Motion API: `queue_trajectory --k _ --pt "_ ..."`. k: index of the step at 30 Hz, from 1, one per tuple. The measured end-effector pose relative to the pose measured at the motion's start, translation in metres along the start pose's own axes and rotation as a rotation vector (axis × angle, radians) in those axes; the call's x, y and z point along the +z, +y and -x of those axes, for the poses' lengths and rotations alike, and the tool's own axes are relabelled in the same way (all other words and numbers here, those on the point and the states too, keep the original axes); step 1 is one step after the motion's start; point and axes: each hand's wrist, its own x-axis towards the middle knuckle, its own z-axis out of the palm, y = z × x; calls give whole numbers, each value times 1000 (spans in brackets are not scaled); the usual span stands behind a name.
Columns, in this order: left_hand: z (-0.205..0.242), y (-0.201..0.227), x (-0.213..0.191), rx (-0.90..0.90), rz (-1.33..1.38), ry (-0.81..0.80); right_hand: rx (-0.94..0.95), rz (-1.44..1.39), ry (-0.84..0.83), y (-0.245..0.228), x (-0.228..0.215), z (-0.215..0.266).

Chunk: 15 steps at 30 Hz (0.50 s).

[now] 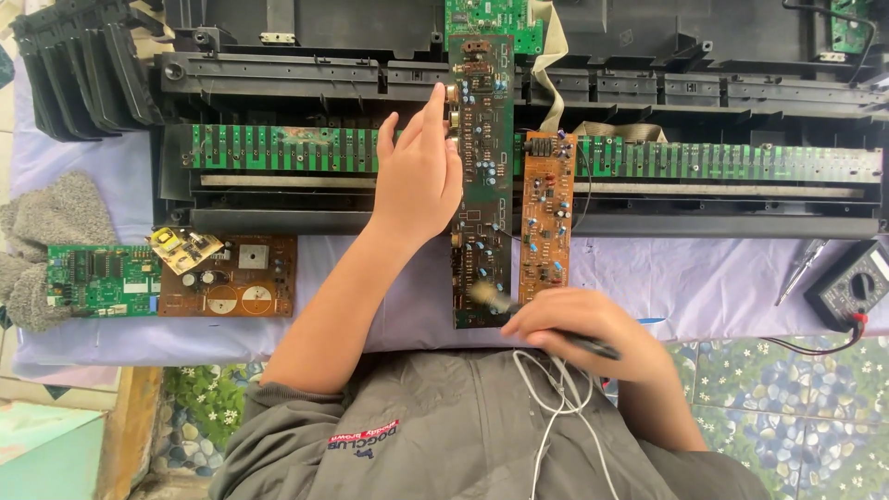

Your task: The person cleans two circuit boards using a brush. They hold one board in their left hand and brush it with their right hand, then switch to the second board and repeat the cleaning process.

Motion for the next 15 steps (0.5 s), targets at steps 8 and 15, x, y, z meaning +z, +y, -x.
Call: queue_trajectory --k 8,15 --pt "1 -4 3 20 -41 11 -5 24 98 -1 13 -11" --pt "1 -1 2 12 -35 5 129 31 147 17 19 -2"
